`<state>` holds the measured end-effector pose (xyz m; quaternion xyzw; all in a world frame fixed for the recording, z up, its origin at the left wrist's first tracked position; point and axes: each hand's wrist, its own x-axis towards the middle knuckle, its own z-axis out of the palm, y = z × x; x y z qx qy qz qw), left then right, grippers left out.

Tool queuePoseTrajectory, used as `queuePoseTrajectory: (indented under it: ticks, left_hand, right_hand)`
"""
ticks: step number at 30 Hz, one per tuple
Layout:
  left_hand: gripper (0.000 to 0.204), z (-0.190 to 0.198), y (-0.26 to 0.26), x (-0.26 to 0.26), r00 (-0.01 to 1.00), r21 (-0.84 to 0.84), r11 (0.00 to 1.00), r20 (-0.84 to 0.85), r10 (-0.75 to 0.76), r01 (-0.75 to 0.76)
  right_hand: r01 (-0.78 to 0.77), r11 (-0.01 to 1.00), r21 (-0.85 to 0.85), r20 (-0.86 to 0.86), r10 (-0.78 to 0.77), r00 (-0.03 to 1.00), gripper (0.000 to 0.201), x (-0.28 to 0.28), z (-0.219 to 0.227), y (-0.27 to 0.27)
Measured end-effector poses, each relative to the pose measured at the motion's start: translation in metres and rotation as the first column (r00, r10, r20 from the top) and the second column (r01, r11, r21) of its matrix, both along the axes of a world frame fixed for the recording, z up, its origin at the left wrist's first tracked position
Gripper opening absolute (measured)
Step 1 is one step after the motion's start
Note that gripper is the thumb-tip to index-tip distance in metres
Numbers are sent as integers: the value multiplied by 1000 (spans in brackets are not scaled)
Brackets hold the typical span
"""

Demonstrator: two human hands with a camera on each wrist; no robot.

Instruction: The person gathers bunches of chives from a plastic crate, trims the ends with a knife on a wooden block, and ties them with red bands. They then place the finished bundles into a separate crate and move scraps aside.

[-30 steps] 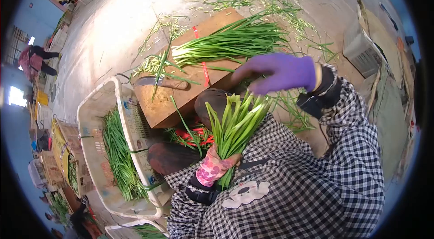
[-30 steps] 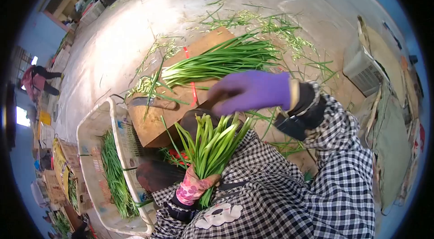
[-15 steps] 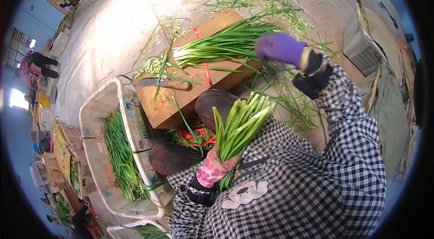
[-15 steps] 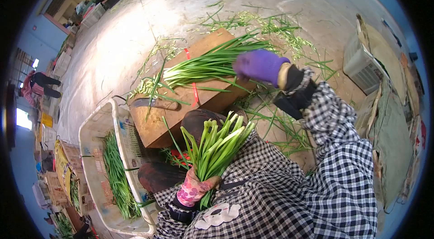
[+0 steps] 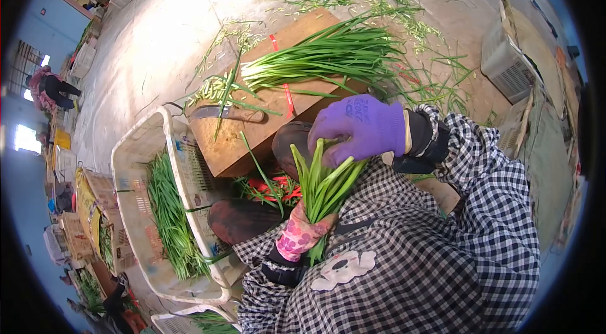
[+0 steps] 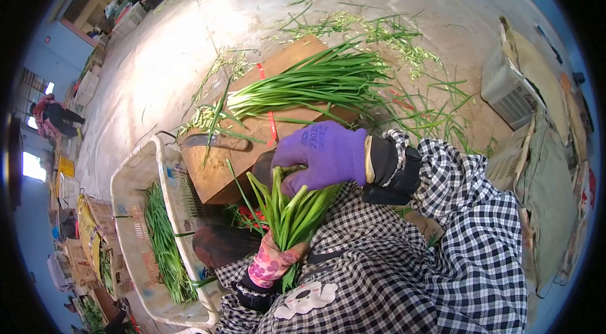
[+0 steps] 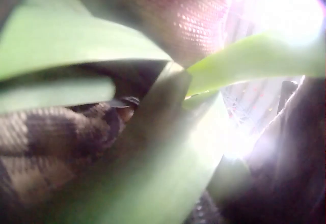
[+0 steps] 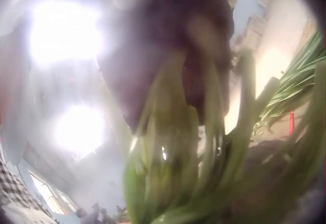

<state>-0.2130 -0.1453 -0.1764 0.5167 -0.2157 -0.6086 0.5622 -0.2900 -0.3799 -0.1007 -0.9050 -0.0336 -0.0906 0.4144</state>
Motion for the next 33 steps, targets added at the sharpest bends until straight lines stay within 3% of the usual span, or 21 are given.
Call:
queuePoseTrajectory:
  ticks: [3, 6, 8, 9, 11, 12, 13, 16, 18, 19, 20, 22, 23, 24, 25, 26, 27, 28, 30, 32, 33]
  left_hand:
    - [45, -1, -1, 0, 978, -52, 998, 207, -28, 40]
    - [44, -10, 1, -2, 994, -103, 995, 111, 8, 3]
    - [45, -8, 0, 2, 999, -74, 997, 31, -36, 38]
    - [47, -6, -1, 5, 996, -49, 996, -52, -76, 73]
    - [50, 9, 1, 10, 982, 41, 981, 3, -189, 189]
    - [53, 16, 3, 12, 952, 134, 946, 47, -303, 294]
    - [63, 20, 7, 15, 961, 65, 963, -119, -251, 260]
    - [73, 41, 16, 27, 962, -27, 962, 23, -272, 272]
    - [77, 14, 31, 35, 956, -9, 962, 113, -270, 273]
    - [76, 13, 34, 36, 977, -93, 983, -129, -168, 157]
    - [75, 11, 36, 37, 926, -148, 989, -370, -79, 25]
    - [67, 8, 31, 41, 935, -225, 974, -340, -103, 25]
    - [59, 13, 25, 38, 974, -177, 984, -225, -37, -3]
    - [51, 15, 18, 35, 994, -127, 991, -104, 21, -34]
    - [37, 13, 11, 31, 991, -73, 996, -127, 45, -54]
    - [37, 14, 7, 29, 991, -69, 997, -127, 30, -39]
    - [37, 17, 3, 28, 990, -12, 1000, -139, 20, -22]
    - [37, 19, -1, 27, 989, 42, 999, -148, 12, -6]
    - [39, 16, 2, 29, 967, 8, 1000, -254, -27, 30]
    - [41, 28, 1, 22, 999, 30, 999, -14, -39, 39]
    - [45, 23, 4, 18, 996, 1, 1000, -87, 21, -21]
  right_hand:
    - [62, 989, -132, 134, -44, 990, 28, 3, -6, 5]
    - [166, 913, -374, 213, -89, 973, 24, 4, -3, 10]
    - [134, 823, -552, 81, -108, 991, 21, 4, 1, 9]
    - [135, 823, -552, 81, -109, 991, 21, 5, 1, 3]
    - [317, 938, -138, 220, -283, 933, 16, 3, 2, -17]
    - [476, 876, -77, 323, -430, 843, 15, -1, -1, -33]
    - [615, 789, 3, 411, -561, 718, 14, -9, -4, -50]
    - [836, 476, -272, 438, -713, 548, 26, -54, -7, -99]
    - [937, 319, -140, 132, -932, 337, 27, -95, -25, -133]
    - [922, 195, -336, 60, -972, 228, 28, -120, -26, -148]
    - [719, 172, -673, -21, -977, 213, 29, -153, -43, -172]
    - [87, 477, -874, -463, -874, 146, 40, -200, -84, -184]
    - [56, 700, -712, -698, -714, 49, 54, -180, -52, -153]
    - [222, 743, -631, -711, -669, 218, 63, -168, -57, -135]
    - [395, 825, -405, -657, -563, 502, 65, -147, -44, -105]
    - [473, 873, -114, -657, -424, 624, 67, -107, -3, -64]
    - [378, 892, 246, -486, -224, 845, 65, -92, -17, -52]
    - [203, 878, 433, -295, -74, 953, 68, -71, -25, -39]
    - [48, 721, 691, -167, 95, 981, 63, -36, -12, -3]
    - [67, 648, 759, -188, 119, 975, 55, -11, -15, 22]
    - [91, 571, 816, -216, 155, 964, 48, -4, -17, 29]
